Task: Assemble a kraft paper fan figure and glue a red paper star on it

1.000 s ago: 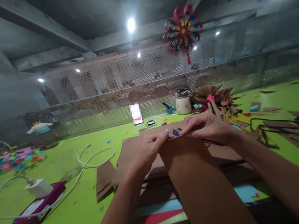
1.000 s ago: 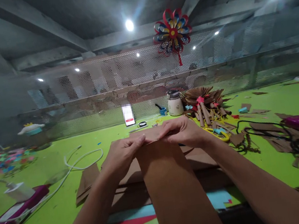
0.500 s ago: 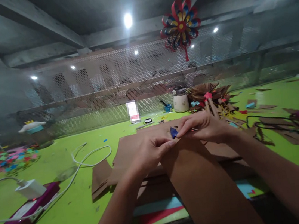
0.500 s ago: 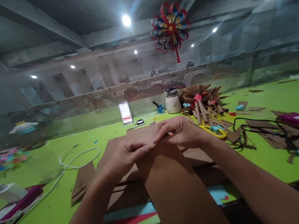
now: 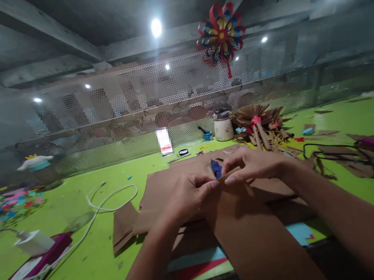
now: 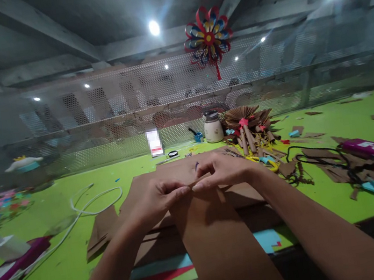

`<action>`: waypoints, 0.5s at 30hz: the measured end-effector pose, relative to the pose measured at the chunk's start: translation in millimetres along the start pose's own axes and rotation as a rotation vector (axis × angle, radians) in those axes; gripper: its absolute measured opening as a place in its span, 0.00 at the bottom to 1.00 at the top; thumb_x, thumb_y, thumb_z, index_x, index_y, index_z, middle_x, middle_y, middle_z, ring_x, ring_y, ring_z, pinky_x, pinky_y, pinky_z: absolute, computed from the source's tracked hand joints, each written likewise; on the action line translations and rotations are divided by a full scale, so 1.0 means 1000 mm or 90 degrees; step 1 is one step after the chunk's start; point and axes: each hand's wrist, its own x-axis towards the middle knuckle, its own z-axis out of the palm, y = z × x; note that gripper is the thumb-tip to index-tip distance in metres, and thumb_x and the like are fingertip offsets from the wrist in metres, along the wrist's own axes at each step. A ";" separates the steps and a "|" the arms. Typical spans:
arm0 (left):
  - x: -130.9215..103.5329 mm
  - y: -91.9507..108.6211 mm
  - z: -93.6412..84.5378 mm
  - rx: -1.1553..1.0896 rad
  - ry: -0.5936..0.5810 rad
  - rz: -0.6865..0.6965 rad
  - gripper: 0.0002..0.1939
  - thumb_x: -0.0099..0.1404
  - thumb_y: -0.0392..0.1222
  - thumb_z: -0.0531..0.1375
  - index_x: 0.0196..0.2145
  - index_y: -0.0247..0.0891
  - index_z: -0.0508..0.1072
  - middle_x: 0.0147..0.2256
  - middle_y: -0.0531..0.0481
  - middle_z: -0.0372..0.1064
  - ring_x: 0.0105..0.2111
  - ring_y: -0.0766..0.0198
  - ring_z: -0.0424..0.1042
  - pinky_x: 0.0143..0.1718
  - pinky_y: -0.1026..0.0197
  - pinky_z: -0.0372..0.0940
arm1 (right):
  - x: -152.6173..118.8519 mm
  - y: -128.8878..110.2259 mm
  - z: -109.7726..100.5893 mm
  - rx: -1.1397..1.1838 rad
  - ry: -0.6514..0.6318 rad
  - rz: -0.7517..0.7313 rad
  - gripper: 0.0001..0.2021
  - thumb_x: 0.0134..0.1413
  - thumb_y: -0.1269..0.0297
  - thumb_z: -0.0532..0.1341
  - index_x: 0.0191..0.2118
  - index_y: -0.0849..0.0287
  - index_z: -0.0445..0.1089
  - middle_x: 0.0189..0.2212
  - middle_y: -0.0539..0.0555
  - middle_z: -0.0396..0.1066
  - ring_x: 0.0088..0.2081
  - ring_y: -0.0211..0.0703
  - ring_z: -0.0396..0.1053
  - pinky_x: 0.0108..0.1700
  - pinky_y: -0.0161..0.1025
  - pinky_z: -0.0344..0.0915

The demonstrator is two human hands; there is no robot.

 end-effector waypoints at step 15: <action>0.002 -0.003 0.007 0.122 0.100 0.031 0.12 0.57 0.42 0.52 0.27 0.35 0.73 0.25 0.50 0.70 0.26 0.67 0.65 0.27 0.66 0.57 | 0.008 0.003 0.007 0.042 0.100 -0.035 0.10 0.42 0.61 0.62 0.28 0.64 0.74 0.22 0.51 0.70 0.25 0.34 0.62 0.27 0.31 0.57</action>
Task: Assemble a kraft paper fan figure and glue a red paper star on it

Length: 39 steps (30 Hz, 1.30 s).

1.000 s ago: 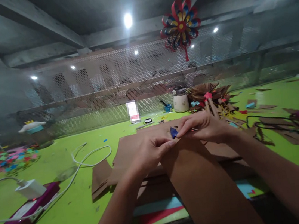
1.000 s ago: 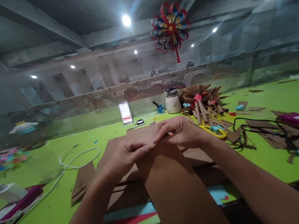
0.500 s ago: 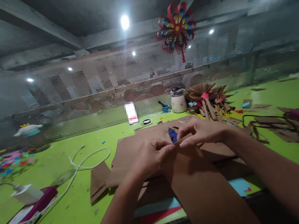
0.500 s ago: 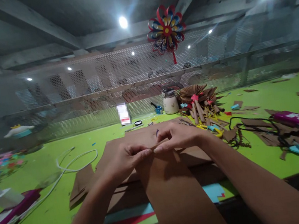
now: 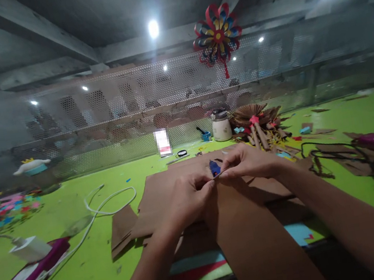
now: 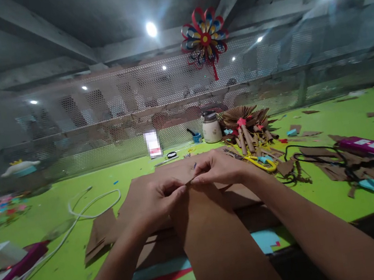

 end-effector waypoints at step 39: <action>0.003 -0.017 -0.002 -0.438 -0.235 -0.203 0.16 0.56 0.51 0.57 0.26 0.32 0.68 0.22 0.52 0.63 0.23 0.70 0.62 0.30 0.63 0.59 | 0.005 0.014 -0.004 0.126 0.087 0.049 0.12 0.34 0.61 0.67 0.26 0.65 0.74 0.22 0.52 0.71 0.23 0.33 0.62 0.26 0.32 0.56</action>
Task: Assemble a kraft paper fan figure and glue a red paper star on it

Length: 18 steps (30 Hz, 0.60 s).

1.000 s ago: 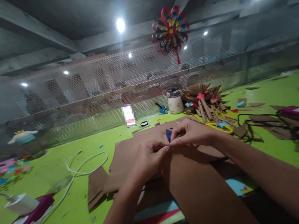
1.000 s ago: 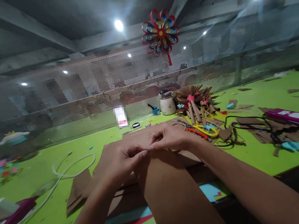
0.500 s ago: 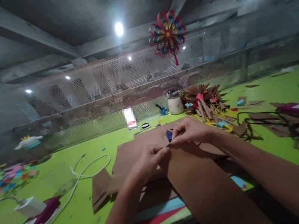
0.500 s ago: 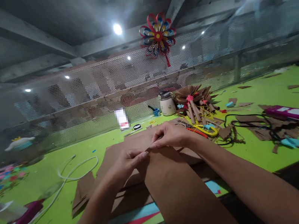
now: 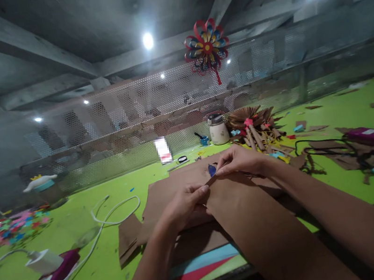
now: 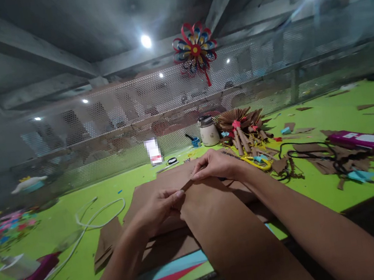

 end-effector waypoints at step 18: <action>0.006 -0.001 -0.008 0.055 0.140 0.089 0.14 0.55 0.48 0.59 0.26 0.32 0.72 0.24 0.49 0.68 0.25 0.67 0.65 0.32 0.61 0.60 | 0.011 0.020 -0.010 0.204 0.029 0.059 0.16 0.33 0.59 0.68 0.29 0.68 0.75 0.18 0.51 0.67 0.19 0.30 0.56 0.22 0.31 0.51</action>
